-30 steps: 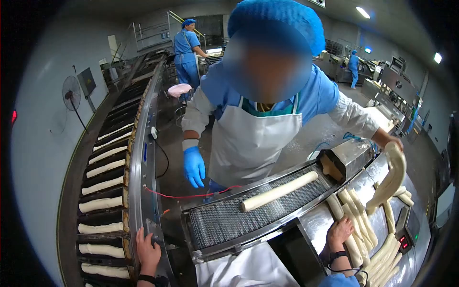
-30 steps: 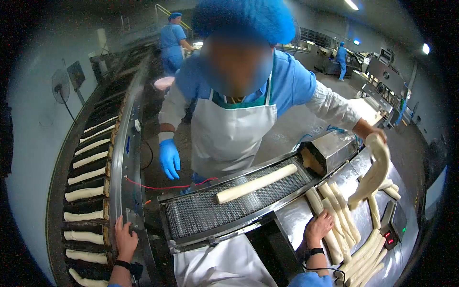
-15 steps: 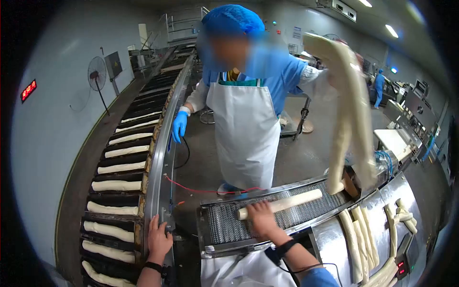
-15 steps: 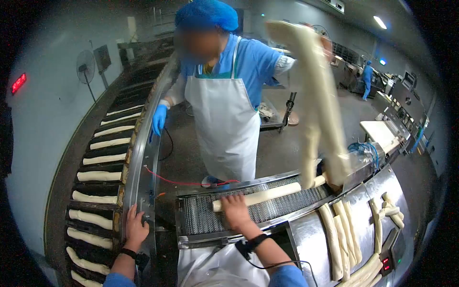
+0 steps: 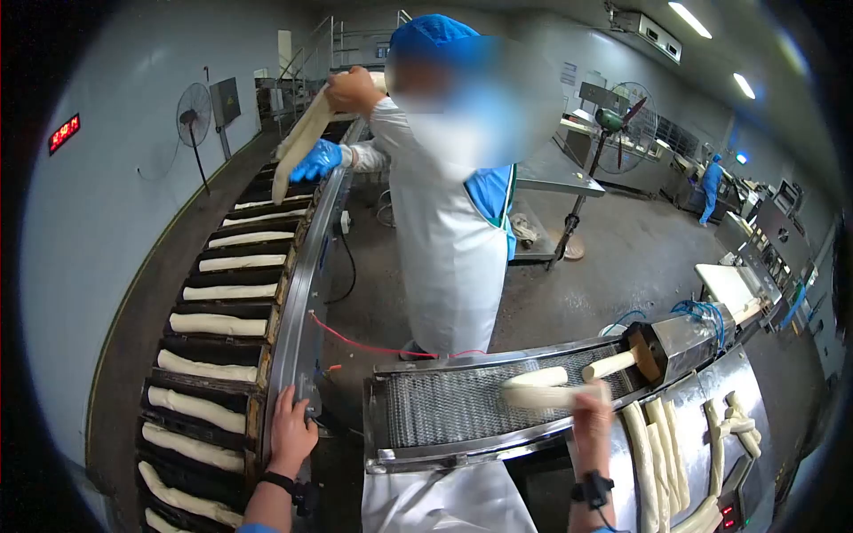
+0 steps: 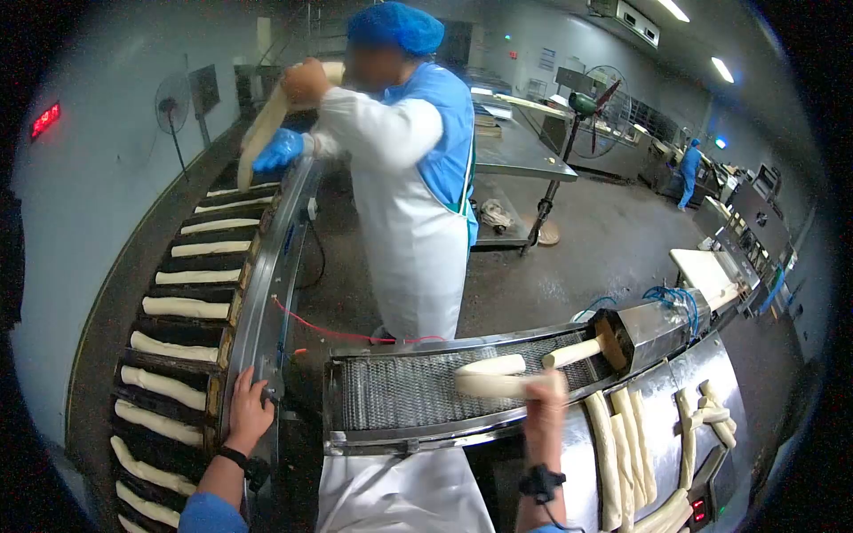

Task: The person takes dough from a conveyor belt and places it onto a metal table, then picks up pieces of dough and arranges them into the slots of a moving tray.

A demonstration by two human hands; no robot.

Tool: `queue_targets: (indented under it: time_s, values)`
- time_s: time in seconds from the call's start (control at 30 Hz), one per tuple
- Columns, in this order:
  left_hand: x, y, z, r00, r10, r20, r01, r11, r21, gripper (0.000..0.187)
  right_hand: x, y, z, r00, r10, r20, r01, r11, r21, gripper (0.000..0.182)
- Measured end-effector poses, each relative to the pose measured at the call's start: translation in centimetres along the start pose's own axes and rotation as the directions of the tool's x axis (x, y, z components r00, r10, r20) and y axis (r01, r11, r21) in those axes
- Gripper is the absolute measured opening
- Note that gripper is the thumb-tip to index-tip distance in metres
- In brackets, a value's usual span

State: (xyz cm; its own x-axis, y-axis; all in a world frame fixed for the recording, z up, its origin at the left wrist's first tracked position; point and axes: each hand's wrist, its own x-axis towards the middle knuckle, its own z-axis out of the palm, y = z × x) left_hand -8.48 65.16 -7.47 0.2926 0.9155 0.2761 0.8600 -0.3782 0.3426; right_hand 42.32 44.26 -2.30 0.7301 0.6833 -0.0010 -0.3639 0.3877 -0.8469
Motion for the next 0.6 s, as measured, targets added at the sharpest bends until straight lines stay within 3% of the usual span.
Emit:
queue_targets:
  time_s: [0.03, 0.07, 0.1, 0.13, 0.17, 0.23, 0.3, 0.33, 0.37, 0.4, 0.43, 0.5, 0.57, 0.6]
  values:
    - [-0.1, -0.1, 0.0, 1.0, 0.013, -0.002, -0.013, 1.0, 0.006, 0.039, 0.1, -0.9, -5.9, 0.98, -0.068, -0.186, 0.073, 0.997, 0.021, 0.037]
    - [-0.1, 0.0, -0.2, 1.0, 0.006, 0.006, -0.006, 1.0, 0.005, 0.039, -1.2, -1.9, -13.0, 0.965, -0.155, -0.21, 0.137, 0.986, -0.096, 0.022]
    - [0.2, 0.1, -0.3, 1.0, 0.004, 0.013, -0.004, 1.0, 0.002, 0.039, -1.7, -1.6, -21.1, 0.844, -0.245, -0.477, 0.206, 0.969, -0.133, 0.018]
    - [0.0, 0.2, -0.4, 1.0, 0.001, 0.028, -0.001, 1.0, 0.001, 0.039, -5.2, -3.3, -24.3, 0.817, -0.334, -0.471, 0.248, 0.939, -0.237, 0.026]
    - [0.1, 0.3, -0.5, 1.0, -0.004, 0.031, 0.004, 1.0, -0.001, 0.039, -9.7, -3.8, -27.8, 0.777, -0.531, -0.337, 0.209, 0.723, -0.659, 0.03]
    - [0.1, 0.4, -0.6, 0.999, 0.0, 0.034, 0.0, 1.0, -0.001, 0.04, -13.4, -6.1, -31.4, 0.448, -0.557, -0.699, -0.226, 0.686, -0.691, 0.032]
    - [0.2, 0.5, -0.5, 0.999, -0.02, 0.045, 0.02, 1.0, 0.006, 0.04, -17.7, -8.3, -27.2, 0.484, -0.607, -0.631, -0.62, 0.271, -0.737, 0.044]
    - [0.2, 0.5, -0.5, 0.999, -0.016, 0.036, 0.016, 1.0, 0.004, 0.04, -19.3, -8.8, -22.7, 0.486, -0.605, -0.63, -0.622, 0.267, -0.736, 0.044]
    - [0.0, 0.6, -0.5, 1.0, -0.009, 0.03, 0.009, 1.0, 0.003, 0.04, -20.3, -9.3, -17.6, 0.619, -0.702, -0.353, -0.605, -0.139, -0.784, 0.033]
    - [-0.1, 0.6, -0.5, 0.999, -0.009, 0.031, 0.009, 1.0, 0.003, 0.04, -20.5, -9.5, -15.1, 0.745, -0.665, -0.056, -0.516, -0.521, -0.68, 0.03]
    - [0.1, 0.7, -0.5, 0.999, -0.013, 0.035, 0.013, 1.0, 0.009, 0.04, -19.7, -8.5, -17.6, 0.743, -0.667, -0.055, -0.516, -0.518, -0.682, 0.03]
    - [0.0, 0.6, -0.6, 0.999, -0.018, 0.04, 0.017, 1.0, 0.022, 0.041, -17.7, -5.4, -23.3, 0.848, -0.527, 0.052, -0.249, -0.483, -0.84, 0.052]
    - [0.1, 0.6, -0.7, 1.0, 0.006, 0.03, -0.006, 1.0, 0.01, 0.041, -15.6, -4.5, -20.0, 0.919, -0.393, 0.036, -0.204, -0.552, -0.809, 0.057]
    - [0.0, 0.6, -0.7, 1.0, 0.006, 0.029, -0.006, 1.0, 0.012, 0.041, -14.5, -4.1, -17.5, 0.927, -0.358, -0.112, -0.292, -0.502, -0.814, 0.06]
